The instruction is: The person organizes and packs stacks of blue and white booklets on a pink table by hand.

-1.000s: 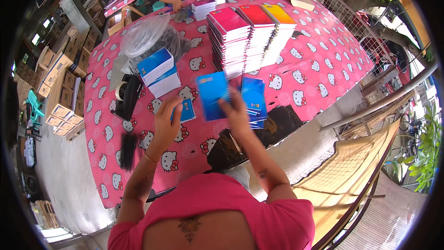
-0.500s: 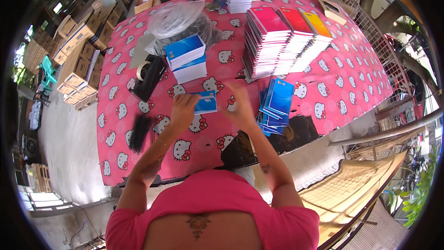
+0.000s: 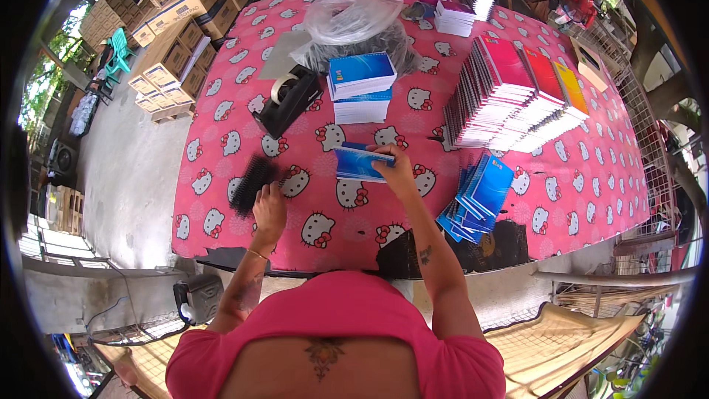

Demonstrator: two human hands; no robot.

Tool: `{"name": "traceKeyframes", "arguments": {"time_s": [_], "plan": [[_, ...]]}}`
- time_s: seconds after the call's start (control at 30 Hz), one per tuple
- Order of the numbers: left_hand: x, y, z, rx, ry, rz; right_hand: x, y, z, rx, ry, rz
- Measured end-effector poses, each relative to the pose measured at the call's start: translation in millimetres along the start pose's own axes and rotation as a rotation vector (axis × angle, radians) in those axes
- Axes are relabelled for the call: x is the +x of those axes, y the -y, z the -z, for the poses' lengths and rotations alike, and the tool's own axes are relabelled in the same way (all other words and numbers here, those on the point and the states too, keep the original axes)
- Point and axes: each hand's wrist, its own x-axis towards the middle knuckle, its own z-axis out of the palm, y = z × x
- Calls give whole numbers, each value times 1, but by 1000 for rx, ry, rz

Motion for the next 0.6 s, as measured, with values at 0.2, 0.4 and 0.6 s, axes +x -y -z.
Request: {"name": "traceKeyframes", "arguments": {"time_s": [0.2, 0.4, 0.6], "plan": [[26, -16, 15, -153, -266, -142, 0, 5, 4, -83, 45, -72], [64, -87, 26, -601, -72, -293, 2, -1, 8, -101, 120, 17], [86, -91, 15, -703, -34, -265, 4, -2, 10, -67, 147, -21]]}}
